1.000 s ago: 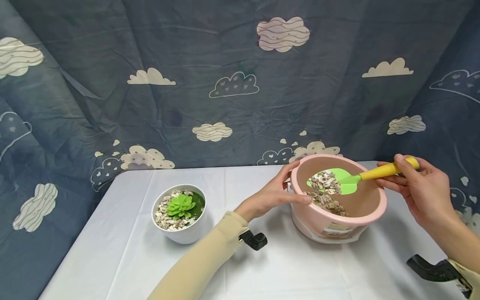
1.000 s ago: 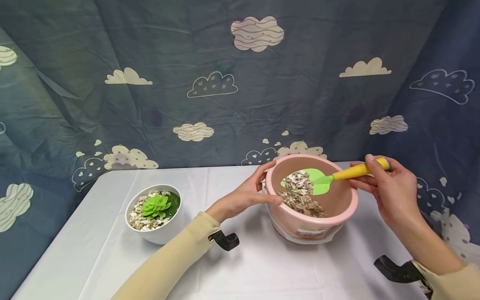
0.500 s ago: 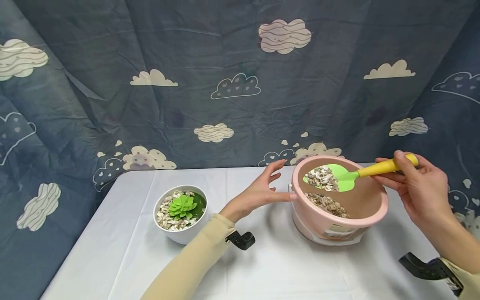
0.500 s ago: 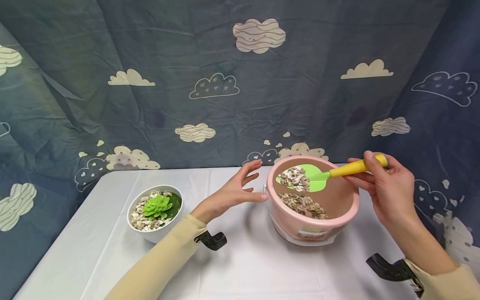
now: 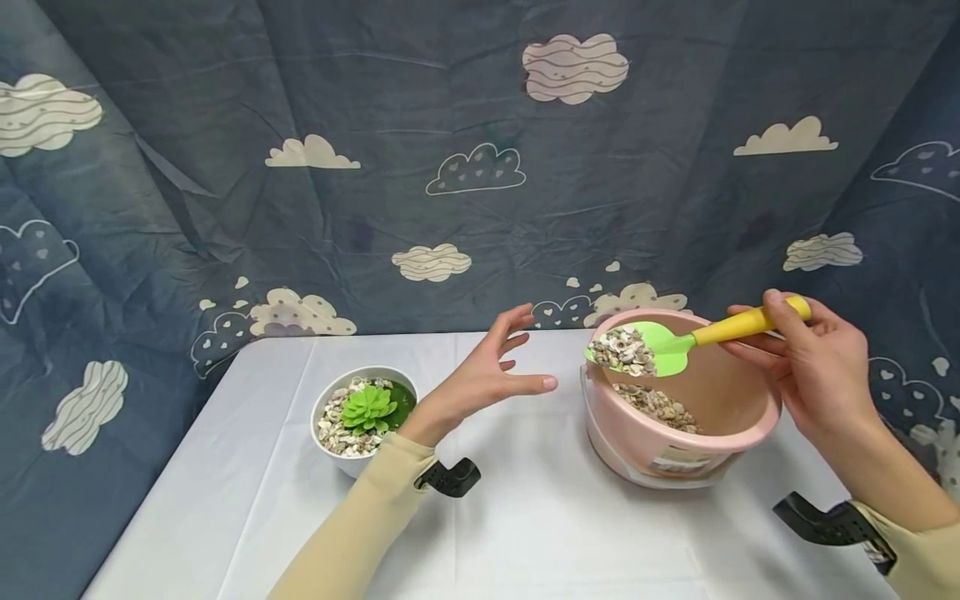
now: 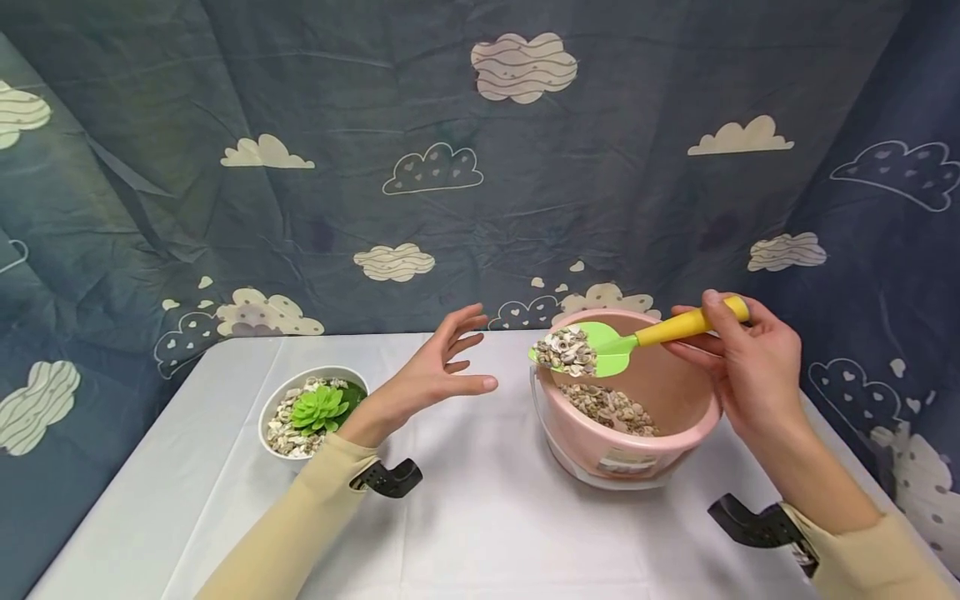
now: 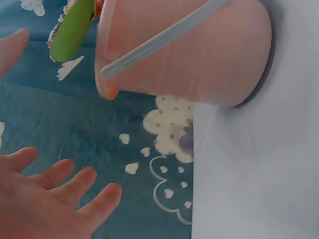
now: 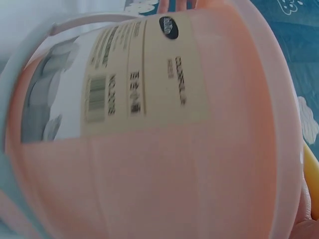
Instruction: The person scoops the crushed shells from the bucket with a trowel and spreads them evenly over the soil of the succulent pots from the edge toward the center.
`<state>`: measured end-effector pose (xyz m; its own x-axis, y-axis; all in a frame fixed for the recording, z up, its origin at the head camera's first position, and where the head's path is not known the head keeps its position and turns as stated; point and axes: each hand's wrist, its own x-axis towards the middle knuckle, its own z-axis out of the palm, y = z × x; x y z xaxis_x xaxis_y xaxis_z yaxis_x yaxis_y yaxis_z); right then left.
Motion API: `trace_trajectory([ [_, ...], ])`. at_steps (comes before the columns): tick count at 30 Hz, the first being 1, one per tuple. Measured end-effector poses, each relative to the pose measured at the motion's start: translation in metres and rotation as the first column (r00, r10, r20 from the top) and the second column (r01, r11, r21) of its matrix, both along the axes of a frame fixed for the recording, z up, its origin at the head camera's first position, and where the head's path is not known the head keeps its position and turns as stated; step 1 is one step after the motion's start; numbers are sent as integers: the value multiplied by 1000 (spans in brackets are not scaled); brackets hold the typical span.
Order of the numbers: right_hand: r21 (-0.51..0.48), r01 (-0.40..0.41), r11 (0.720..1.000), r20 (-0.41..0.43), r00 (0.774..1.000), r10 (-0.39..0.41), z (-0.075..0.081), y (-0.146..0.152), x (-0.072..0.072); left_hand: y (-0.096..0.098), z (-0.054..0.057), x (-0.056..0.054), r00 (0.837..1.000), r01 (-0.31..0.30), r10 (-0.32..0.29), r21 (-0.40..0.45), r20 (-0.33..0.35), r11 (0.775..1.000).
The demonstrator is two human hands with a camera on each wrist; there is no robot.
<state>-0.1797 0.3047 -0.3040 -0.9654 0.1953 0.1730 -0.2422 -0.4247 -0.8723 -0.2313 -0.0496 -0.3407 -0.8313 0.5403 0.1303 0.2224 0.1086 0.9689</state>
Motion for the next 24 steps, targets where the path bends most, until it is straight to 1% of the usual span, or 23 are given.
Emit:
trace_trajectory([
  [4,-12,-7,1000,10,1000,7,-1,-8,-2,-13,3,6,1000,-16,16,-1,-25,1000],
  [9,-15,-25,1000,20,999,25,-2,-15,-3,-31,6,13,998,-16,17,8,-65,1000],
  [13,-6,-25,1000,16,1000,25,0,-20,-2,-45,9,18,996,-33,33,-1,-87,999],
  [16,1,-25,1000,18,1000,24,2,-26,-3,-58,12,22,994,-37,38,8,-103,999],
  [21,-14,-59,998,-1,998,59,5,-37,-4,-83,16,28,991,-29,31,23,-131,999],
  [24,-21,-80,997,-22,997,80,6,-43,-4,-97,19,30,989,-44,46,17,-139,999],
])
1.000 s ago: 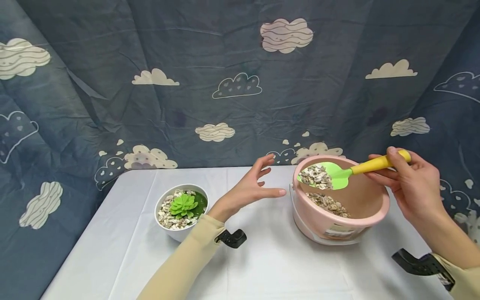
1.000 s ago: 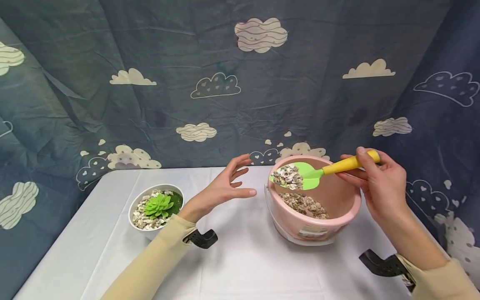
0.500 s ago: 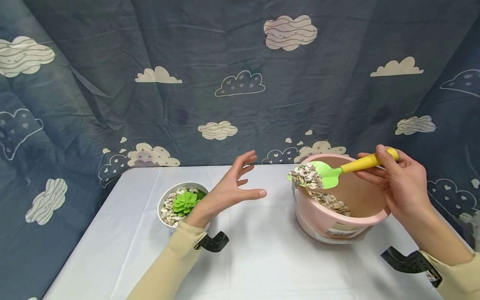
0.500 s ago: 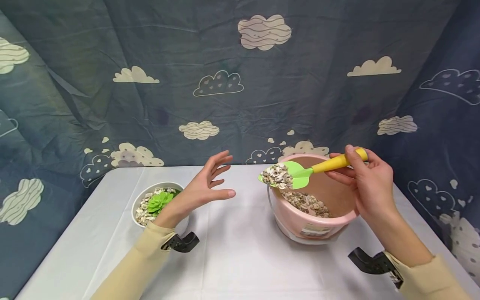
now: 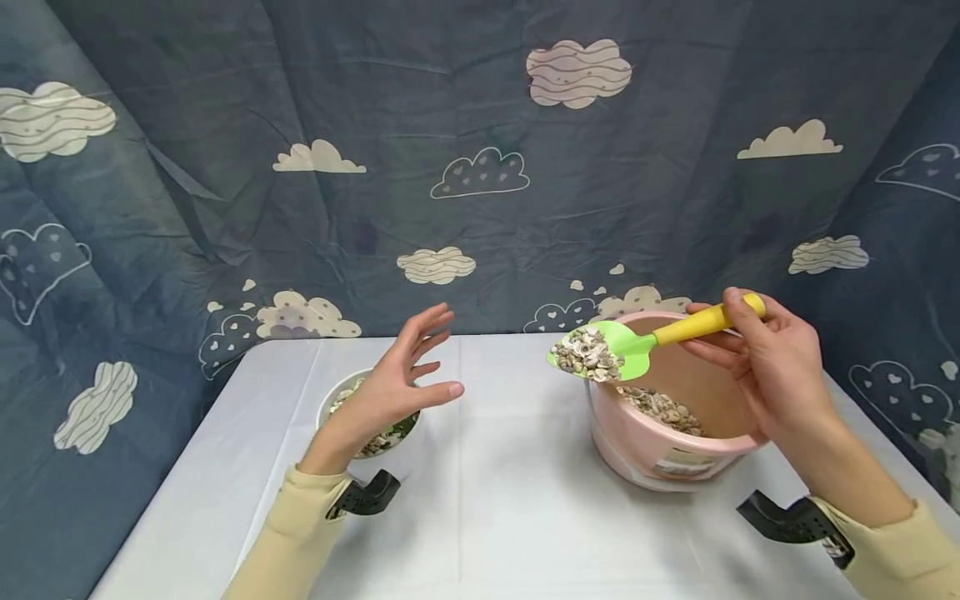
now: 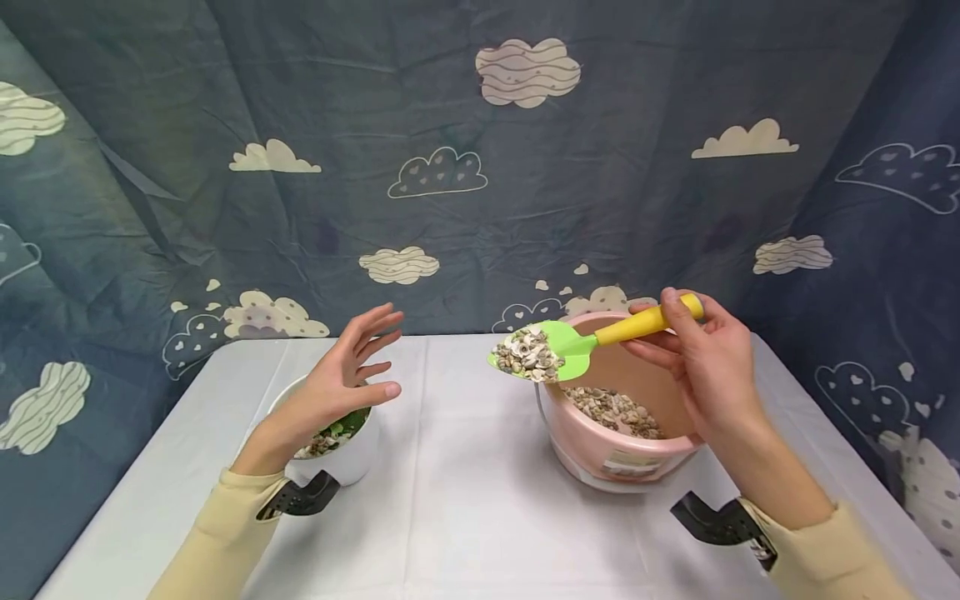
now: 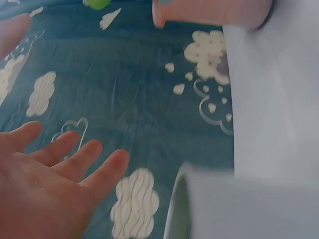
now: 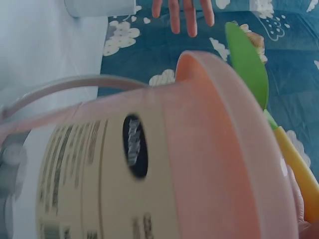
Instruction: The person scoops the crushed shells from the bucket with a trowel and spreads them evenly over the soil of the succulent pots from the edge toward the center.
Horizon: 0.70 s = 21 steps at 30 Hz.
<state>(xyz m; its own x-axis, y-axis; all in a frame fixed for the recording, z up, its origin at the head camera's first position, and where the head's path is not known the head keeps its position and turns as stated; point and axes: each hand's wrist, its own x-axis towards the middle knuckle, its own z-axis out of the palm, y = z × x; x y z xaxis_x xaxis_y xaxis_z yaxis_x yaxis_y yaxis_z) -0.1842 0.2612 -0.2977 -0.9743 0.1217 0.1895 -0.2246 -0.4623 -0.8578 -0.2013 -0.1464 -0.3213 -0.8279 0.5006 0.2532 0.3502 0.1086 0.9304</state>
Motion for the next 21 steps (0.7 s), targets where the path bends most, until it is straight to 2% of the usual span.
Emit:
trace_trajectory([
  [6,52,-6,999,21,1000,5,3,-13,-1,-27,3,7,999,-53,53,-13,-7,998],
  [12,101,-24,995,1,1000,24,2,-26,-3,-51,0,13,992,-121,117,-88,-52,989],
  [15,117,-32,993,-20,999,35,1,-32,-3,-61,-3,16,981,-188,177,-162,-82,969],
  [18,106,-45,993,-21,999,48,-1,-37,-3,-71,-6,21,968,-247,227,-248,-109,937],
  [21,60,-69,996,-14,997,70,-2,-42,-3,-81,-10,27,966,-257,230,-320,-118,912],
])
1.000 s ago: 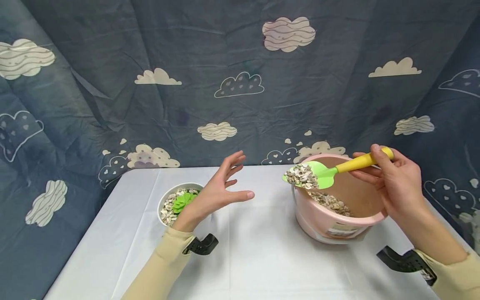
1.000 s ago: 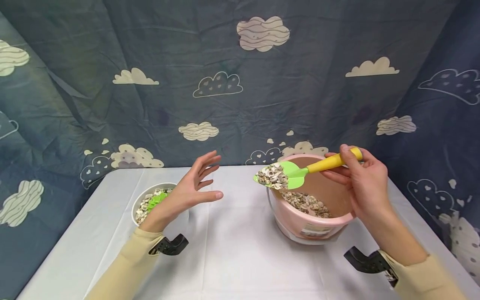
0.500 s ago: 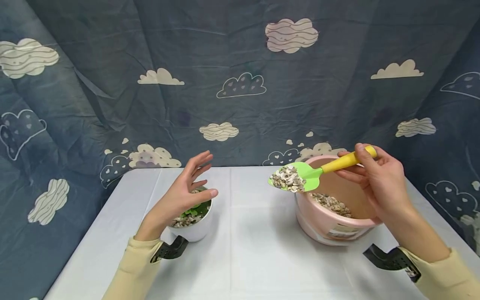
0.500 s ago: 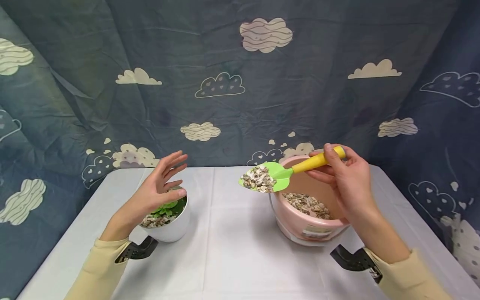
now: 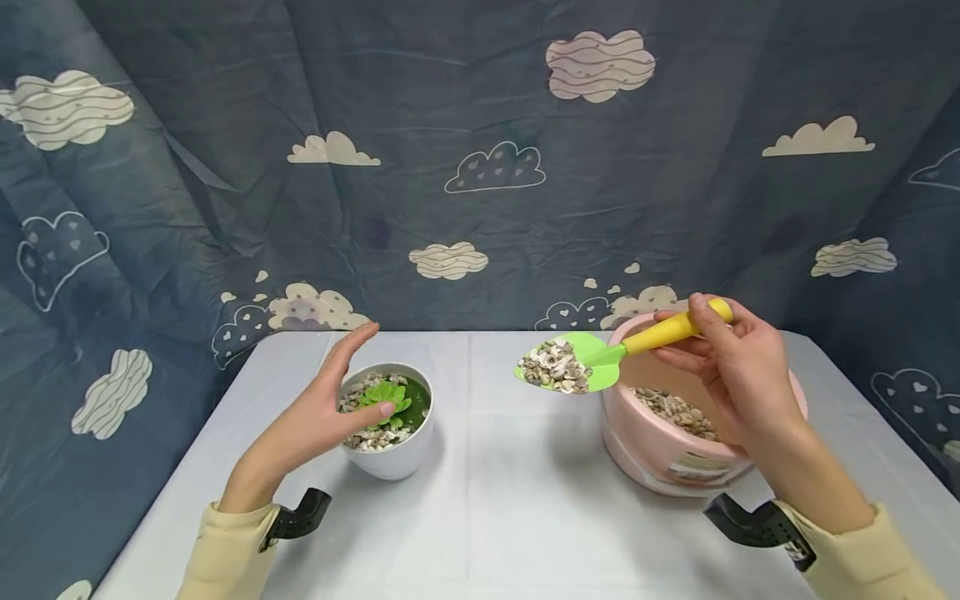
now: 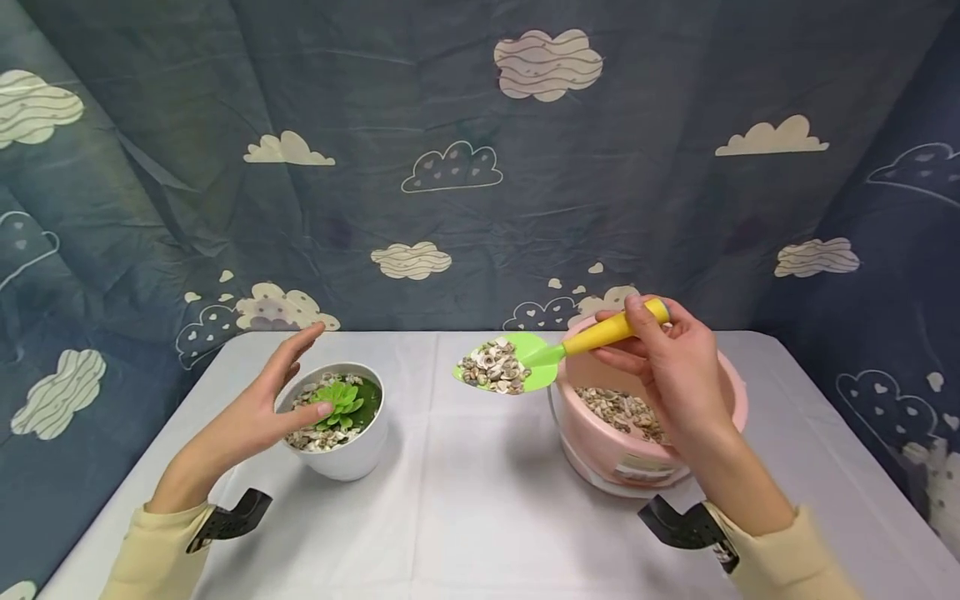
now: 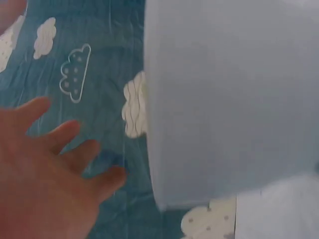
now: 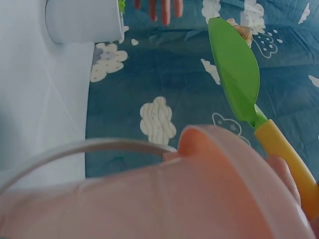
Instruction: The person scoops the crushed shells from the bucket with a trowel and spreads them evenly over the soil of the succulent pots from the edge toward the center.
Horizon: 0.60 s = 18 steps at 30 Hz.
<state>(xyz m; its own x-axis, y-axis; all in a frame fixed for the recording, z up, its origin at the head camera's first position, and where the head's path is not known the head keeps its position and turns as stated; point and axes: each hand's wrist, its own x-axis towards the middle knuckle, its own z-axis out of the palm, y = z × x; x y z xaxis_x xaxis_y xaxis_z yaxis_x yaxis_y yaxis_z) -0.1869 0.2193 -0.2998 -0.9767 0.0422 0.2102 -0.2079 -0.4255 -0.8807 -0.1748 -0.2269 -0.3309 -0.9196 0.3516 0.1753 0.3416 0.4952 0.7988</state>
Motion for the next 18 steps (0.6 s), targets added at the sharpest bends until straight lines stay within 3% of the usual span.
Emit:
trace_trajectory([
  [4,-49,-16,999,9,1000,17,-1,-4,2,-6,-7,5,999,7,-4,-53,39,999],
  [9,-16,-15,1000,35,999,16,0,-10,2,-14,-19,8,997,-24,30,-87,77,996],
  [18,1,-69,998,-1,998,69,-1,-21,2,-22,-34,6,991,-38,48,-84,124,996],
])
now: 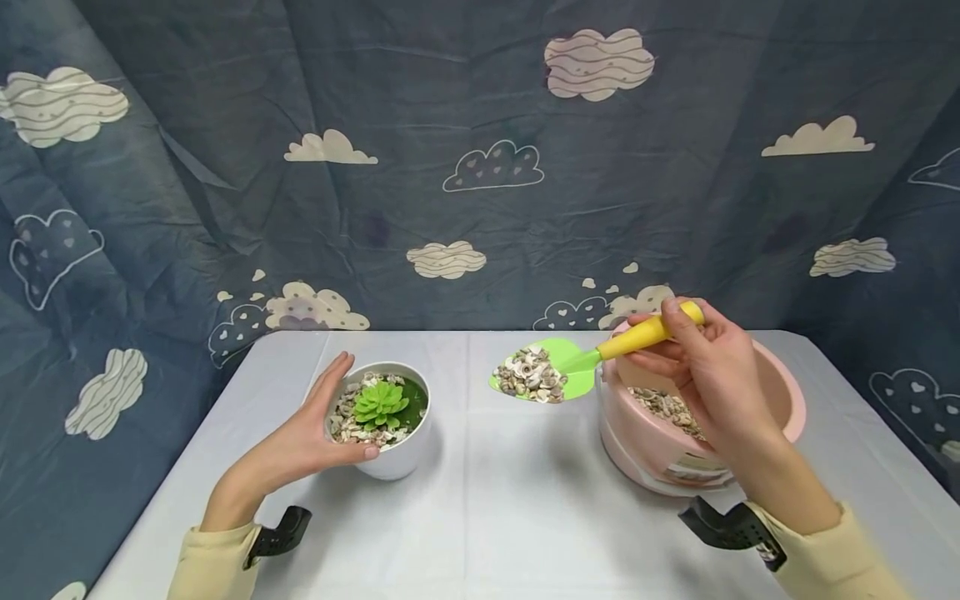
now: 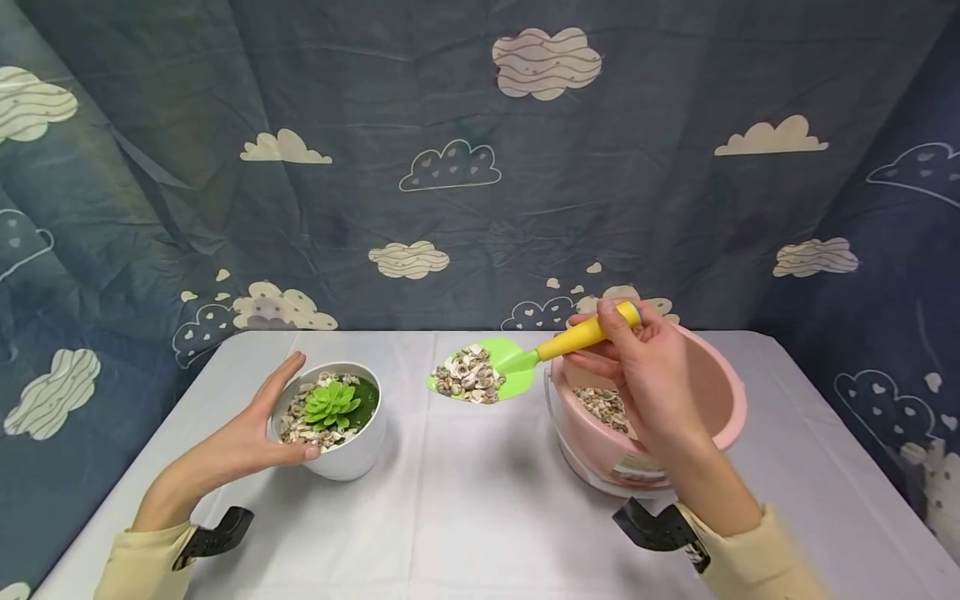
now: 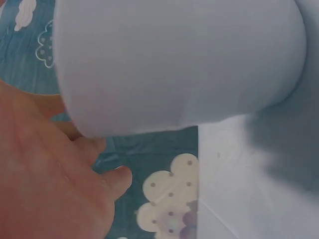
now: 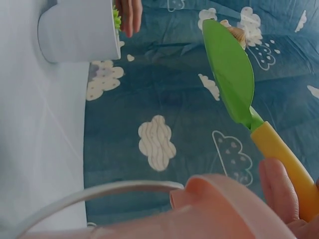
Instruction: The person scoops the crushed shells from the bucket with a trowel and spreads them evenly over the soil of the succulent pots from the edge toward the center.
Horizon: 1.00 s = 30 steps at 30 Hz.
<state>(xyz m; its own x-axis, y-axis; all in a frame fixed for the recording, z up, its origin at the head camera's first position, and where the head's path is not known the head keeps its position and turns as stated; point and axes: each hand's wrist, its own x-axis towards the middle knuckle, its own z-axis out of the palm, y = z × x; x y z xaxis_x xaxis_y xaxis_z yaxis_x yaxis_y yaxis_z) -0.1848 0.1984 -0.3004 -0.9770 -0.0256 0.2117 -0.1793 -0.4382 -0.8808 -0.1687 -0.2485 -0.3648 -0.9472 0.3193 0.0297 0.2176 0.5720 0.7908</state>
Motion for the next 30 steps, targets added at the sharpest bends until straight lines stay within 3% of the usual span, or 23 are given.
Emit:
trace_trajectory([
  [10,45,-21,999,-44,999,23,-2,-19,-1,-14,-18,-4,991,-19,-1,145,135,989],
  [15,38,-51,998,-40,998,53,-4,-26,-1,-13,-23,-8,990,-22,-9,207,143,978],
  [21,91,-43,995,25,999,41,-4,-40,-1,-12,-28,-6,989,-55,17,258,150,965],
  [25,133,-36,990,22,999,34,-6,-51,-4,-12,-30,-7,988,-63,21,274,153,960],
  [30,105,-56,993,36,998,53,-13,-66,-10,-12,-30,-8,989,-64,24,270,147,961],
])
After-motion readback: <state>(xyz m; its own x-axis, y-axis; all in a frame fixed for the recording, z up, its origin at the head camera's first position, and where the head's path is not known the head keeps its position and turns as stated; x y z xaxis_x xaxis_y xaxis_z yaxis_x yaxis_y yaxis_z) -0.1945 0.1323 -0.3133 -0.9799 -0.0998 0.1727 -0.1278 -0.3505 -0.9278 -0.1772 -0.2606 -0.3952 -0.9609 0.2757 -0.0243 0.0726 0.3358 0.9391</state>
